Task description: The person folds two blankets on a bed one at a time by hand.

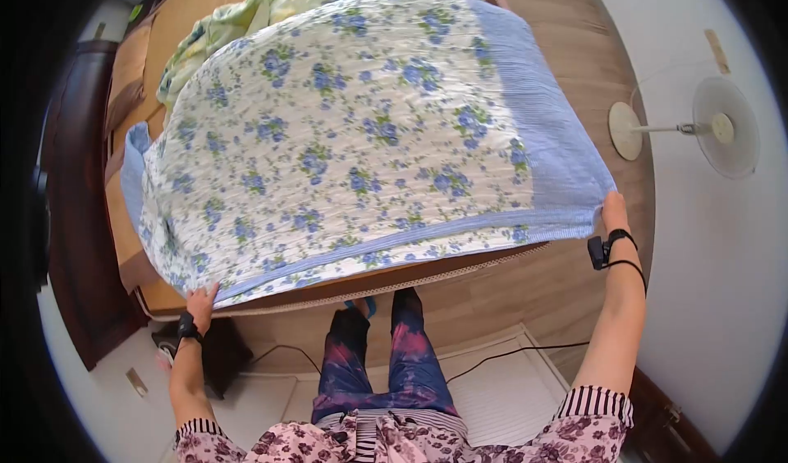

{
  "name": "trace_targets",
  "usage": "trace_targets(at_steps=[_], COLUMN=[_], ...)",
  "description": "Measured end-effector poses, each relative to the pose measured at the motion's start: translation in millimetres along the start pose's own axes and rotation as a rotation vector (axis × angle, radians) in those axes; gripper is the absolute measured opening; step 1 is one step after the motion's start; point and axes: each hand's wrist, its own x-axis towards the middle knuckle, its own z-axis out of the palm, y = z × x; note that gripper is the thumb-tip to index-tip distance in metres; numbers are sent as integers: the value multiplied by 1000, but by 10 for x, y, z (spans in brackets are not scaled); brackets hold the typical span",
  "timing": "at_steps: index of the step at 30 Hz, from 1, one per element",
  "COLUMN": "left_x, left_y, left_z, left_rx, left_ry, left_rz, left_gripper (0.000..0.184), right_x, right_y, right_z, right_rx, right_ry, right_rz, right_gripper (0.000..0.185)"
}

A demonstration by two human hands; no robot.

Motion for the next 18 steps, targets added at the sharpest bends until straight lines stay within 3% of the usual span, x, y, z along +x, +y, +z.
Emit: trace_targets(at_steps=[2, 4, 5, 7, 8, 10, 12, 15, 18], left_x=[44, 185, 113, 108, 134, -4, 43, 76, 39], left_y=[-74, 17, 42, 147, 164, 261, 306, 411, 357], left_z=[320, 782, 963, 1059, 1015, 962, 999, 1015, 1217], left_rx=[-39, -74, -98, -109, -126, -182, -197, -251, -330], left_ry=[52, 89, 71, 40, 70, -7, -77, -105, 20], left_rz=[51, 50, 41, 34, 43, 24, 11, 61, 115], left_gripper=[52, 51, 50, 47, 47, 47, 43, 44, 35], right_x=[-225, -434, -420, -542, -648, -656, -471, -379, -508], right_y=[-3, -24, 108, -221, -546, -902, -1036, -2186, -3405], right_z=[167, 147, 359, -52, -299, -346, 65, 45, 68], right_rx=[-55, -151, -165, -374, -346, -263, -141, 170, 468], right_ry=[-10, -30, -102, -405, -279, -46, 173, 132, -66], right_rz=[73, -22, 60, 223, 257, 35, -207, -373, -483], right_gripper=[14, 14, 13, 18, 18, 22, 23, 25, 22])
